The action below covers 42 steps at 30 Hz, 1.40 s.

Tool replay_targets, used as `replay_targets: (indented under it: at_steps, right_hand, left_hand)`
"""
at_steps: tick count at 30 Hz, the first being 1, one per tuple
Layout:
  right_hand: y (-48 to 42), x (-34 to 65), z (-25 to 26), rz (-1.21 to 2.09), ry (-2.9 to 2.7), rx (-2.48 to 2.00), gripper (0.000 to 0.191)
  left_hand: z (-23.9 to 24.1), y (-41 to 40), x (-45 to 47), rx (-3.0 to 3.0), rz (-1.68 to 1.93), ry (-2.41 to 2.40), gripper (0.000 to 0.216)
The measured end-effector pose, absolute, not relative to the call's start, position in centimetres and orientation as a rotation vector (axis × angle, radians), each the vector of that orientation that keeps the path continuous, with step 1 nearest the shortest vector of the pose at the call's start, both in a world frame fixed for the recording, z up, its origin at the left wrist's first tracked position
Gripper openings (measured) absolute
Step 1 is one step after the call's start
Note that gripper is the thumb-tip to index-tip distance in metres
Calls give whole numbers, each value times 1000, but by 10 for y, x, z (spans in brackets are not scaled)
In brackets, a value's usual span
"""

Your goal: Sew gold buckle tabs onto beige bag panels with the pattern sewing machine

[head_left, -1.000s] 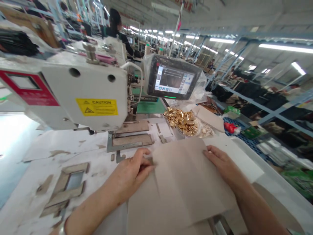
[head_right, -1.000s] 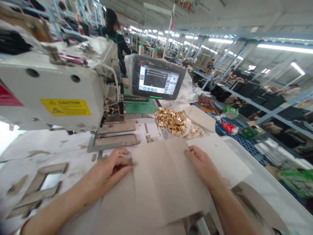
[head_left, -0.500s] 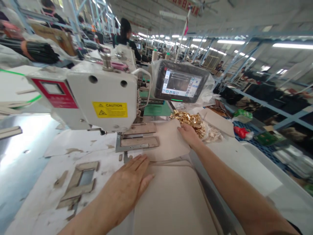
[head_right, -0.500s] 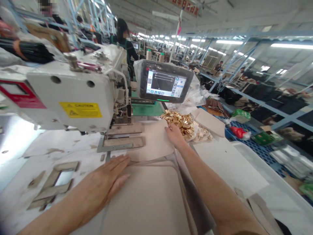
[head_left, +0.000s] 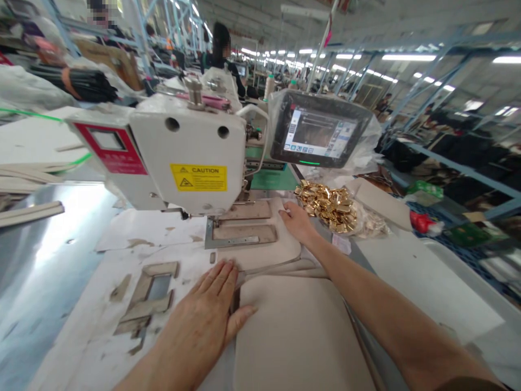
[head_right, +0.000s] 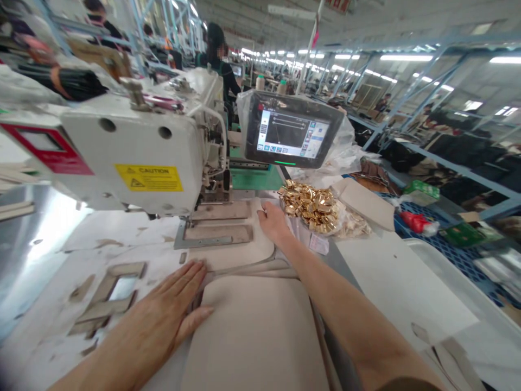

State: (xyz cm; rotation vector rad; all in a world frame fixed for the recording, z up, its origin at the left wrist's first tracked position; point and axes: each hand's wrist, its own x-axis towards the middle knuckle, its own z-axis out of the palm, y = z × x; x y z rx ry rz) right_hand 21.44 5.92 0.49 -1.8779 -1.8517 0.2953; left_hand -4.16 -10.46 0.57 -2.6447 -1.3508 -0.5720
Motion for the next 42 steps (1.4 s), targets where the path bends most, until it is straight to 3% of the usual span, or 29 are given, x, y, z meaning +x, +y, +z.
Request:
replay_targets:
  at_steps: [8,20,26,31,36,42]
  right_hand:
    - [60,207,10,308,-1834,-2057,17]
    - [53,199,20,197,-2049,-1983,23]
    - [12,226,25,230,-2047,-1627,53]
    - [-59,250,36,500,-2468,-1373,46]
    - [-82,247,35,442,-2554,-1418,48]
    - [-78,244,36,412,-2447,-1333,28]
  left_hand:
    - [9,-108,-42,-2603,-493,-1300,63]
    - [7,-101,-43,-2657,-526,-1360,59]
    - [4,-88,-48,-2785,-534,-1339,52]
    - [7,-86,-48,-2820,-569,-1349,50]
    - [20,-83,-43,-2841,-497,-1312,40]
    - [20,-81,-43,-2839,-449,-1240,32]
